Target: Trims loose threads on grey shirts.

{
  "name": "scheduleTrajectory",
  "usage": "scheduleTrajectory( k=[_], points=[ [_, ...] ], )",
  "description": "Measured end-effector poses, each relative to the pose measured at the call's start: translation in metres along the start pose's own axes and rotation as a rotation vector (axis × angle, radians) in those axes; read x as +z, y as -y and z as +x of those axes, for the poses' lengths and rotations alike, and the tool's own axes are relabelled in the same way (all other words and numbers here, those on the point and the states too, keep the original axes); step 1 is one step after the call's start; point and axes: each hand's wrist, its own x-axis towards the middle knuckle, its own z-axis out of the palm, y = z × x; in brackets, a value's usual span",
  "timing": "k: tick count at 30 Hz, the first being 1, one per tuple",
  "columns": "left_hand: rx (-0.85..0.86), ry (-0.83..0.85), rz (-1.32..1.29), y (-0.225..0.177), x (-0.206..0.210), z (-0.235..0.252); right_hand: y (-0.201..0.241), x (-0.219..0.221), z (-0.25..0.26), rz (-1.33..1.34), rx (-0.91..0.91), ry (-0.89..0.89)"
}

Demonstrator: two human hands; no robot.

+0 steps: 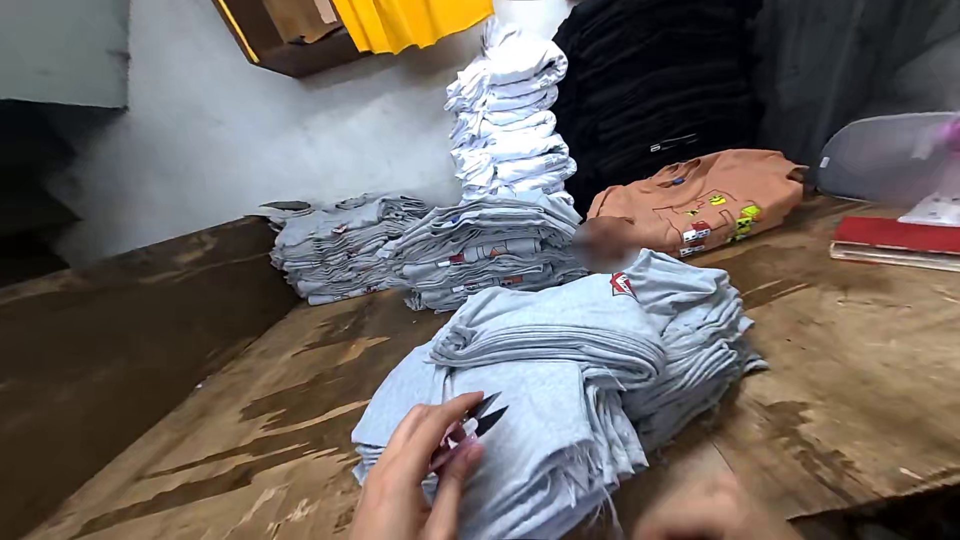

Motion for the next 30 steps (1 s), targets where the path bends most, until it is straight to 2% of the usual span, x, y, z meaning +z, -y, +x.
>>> scheduleTrajectory(
  k=[2,3,4,6,9,12,15,17,20,21,26,28,30],
  points=[
    [0.117,-0.058,0.078,-0.002,0.011,0.012,-0.008,0.007,0.019,-0.236,0.035,-0.428],
    [0.18,-0.085,0.119,-0.004,0.019,0.021,-0.017,0.014,0.034,-0.364,0.015,-0.602],
    [0.241,-0.111,0.146,-0.007,0.029,0.029,-0.027,0.02,0.048,-0.457,-0.009,-0.702],
    [0.345,-0.133,0.197,-0.013,0.047,0.046,-0.044,0.03,0.063,-0.48,-0.038,-0.786],
    [0.485,-0.146,0.293,-0.022,0.06,0.071,-0.046,0.033,0.066,-0.177,-0.035,-0.886],
    [0.554,-0.091,0.383,-0.027,0.071,0.087,-0.036,0.036,0.067,0.034,0.012,-0.903],
    [0.59,-0.036,0.428,-0.029,0.084,0.098,-0.033,0.039,0.072,0.094,0.014,-0.93],
    [0.566,-0.032,0.391,-0.028,0.083,0.098,-0.033,0.035,0.068,0.131,-0.044,-0.868],
    [0.436,-0.07,0.242,-0.023,0.068,0.086,-0.032,0.021,0.047,0.138,-0.133,-0.596],
    [0.37,-0.081,0.186,-0.022,0.063,0.079,-0.028,0.02,0.042,0.121,-0.129,-0.564],
    [0.128,-0.114,0.033,-0.02,0.053,0.045,-0.008,0.054,0.048,-0.146,-0.1,-0.651],
    [0.082,-0.123,0.037,-0.017,0.05,0.036,-0.007,0.066,0.055,-0.183,-0.089,-0.678],
    [0.067,-0.106,0.03,-0.015,0.045,0.028,-0.01,0.07,0.057,-0.109,-0.081,-0.706]
  ],
)
